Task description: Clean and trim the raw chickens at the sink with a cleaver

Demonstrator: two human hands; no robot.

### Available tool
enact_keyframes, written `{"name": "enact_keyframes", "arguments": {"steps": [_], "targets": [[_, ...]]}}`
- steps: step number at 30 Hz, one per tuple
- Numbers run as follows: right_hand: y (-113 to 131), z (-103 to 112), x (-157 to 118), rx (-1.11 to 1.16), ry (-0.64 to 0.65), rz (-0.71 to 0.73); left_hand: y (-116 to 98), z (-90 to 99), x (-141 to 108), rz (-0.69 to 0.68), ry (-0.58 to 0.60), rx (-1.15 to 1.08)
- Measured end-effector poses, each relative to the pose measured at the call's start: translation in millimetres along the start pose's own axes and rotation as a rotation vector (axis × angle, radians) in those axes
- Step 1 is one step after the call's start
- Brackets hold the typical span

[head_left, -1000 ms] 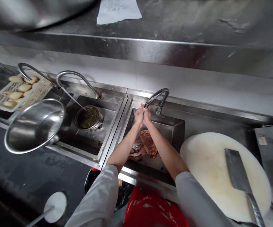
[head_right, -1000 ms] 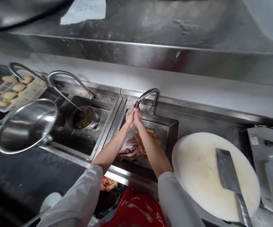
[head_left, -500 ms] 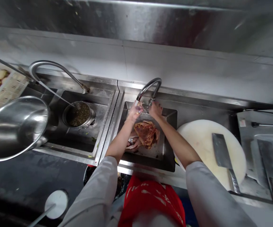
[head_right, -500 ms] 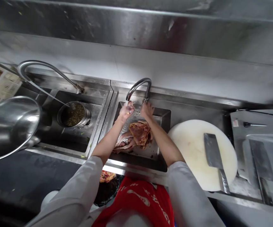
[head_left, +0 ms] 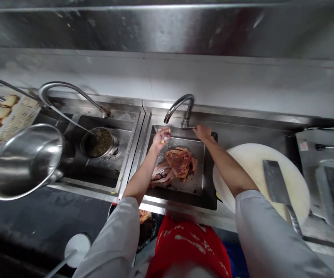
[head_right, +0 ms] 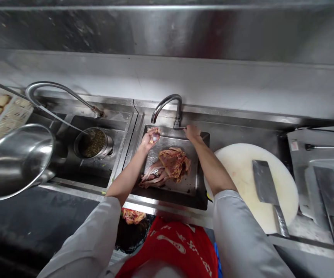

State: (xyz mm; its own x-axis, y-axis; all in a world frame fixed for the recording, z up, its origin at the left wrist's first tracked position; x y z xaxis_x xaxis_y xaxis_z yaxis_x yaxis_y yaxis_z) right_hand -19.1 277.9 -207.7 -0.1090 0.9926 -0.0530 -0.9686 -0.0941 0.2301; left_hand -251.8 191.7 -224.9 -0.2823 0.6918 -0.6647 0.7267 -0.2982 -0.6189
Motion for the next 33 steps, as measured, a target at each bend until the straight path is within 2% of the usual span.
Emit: {"name": "enact_keyframes", "arguments": {"steps": [3, 5, 7, 9, 11, 13, 15, 16, 18, 20, 21, 23, 25, 28, 31, 33], "targets": [[-25, 17, -35, 0.048, -0.085, -0.019, 4, -1.4, -11, -0.027, 0.010, 0.055], [-63, 29, -81, 0.110, -0.144, -0.040, 15, -7.9, -22, -0.031, 0.057, 0.098], [-125, 39, -145, 0.135, -0.194, -0.128, 34, -19.2, -36, -0.022, 0.122, 0.138], [-206, 44, -224, 0.071, -0.221, -0.305, 61, -36.1, -52, -0.003, 0.187, 0.179], [-284, 47, -308, -0.062, -0.240, -0.495, 98, -59.6, -72, 0.011, 0.250, 0.226], [-345, 43, -382, -0.176, -0.217, -0.660, 146, -88.8, -96, 0.025, 0.320, 0.294], [-384, 28, -433, -0.189, -0.125, -0.760, 206, -118.2, -122, 0.048, 0.383, 0.402], [-395, 20, -447, -0.157, -0.082, -0.772, 240, -131.0, -136, 0.059, 0.405, 0.473], [-407, 9, -454, -0.079, -0.057, -0.728, 308, -150.7, -160, 0.066, 0.423, 0.629], [-418, 9, -447, -0.042, -0.077, -0.678, 365, -163.5, -177, 0.008, 0.407, 0.796], [-426, 10, -441, -0.034, -0.075, -0.660, 386, -168.6, -184, -0.057, 0.393, 0.880], [-442, 10, -430, 0.015, -0.017, -0.617, 413, -178.0, -193, -0.215, 0.368, 1.021], [-455, 8, -420, 0.160, 0.094, -0.535, 425, -185.4, -200, -0.333, 0.352, 1.107], [-470, 19, -416, 0.366, 0.154, -0.414, 430, -192.0, -206, -0.368, 0.354, 1.181], [-493, 48, -426, 0.245, 0.010, -0.413, 417, -199.3, -205, -0.443, 0.329, 1.210], [-497, 64, -438, 0.136, -0.083, -0.403, 404, -204.8, -204, -0.539, 0.299, 1.213]]}}
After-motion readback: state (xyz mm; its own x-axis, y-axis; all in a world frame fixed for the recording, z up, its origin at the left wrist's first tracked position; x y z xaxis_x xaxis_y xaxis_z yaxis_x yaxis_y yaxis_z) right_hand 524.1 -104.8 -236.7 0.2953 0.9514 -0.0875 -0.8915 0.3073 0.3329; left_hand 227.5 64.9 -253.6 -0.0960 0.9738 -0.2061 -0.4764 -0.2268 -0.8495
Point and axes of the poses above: each hand's wrist, its own x-axis towards the middle knuckle, its own z-axis out of the back of the hand, y = z × x, the point moved 10 cm from there along x, towards the middle knuckle, and after that the axes turned 15 degrees about -y, right-handed, at the moved point
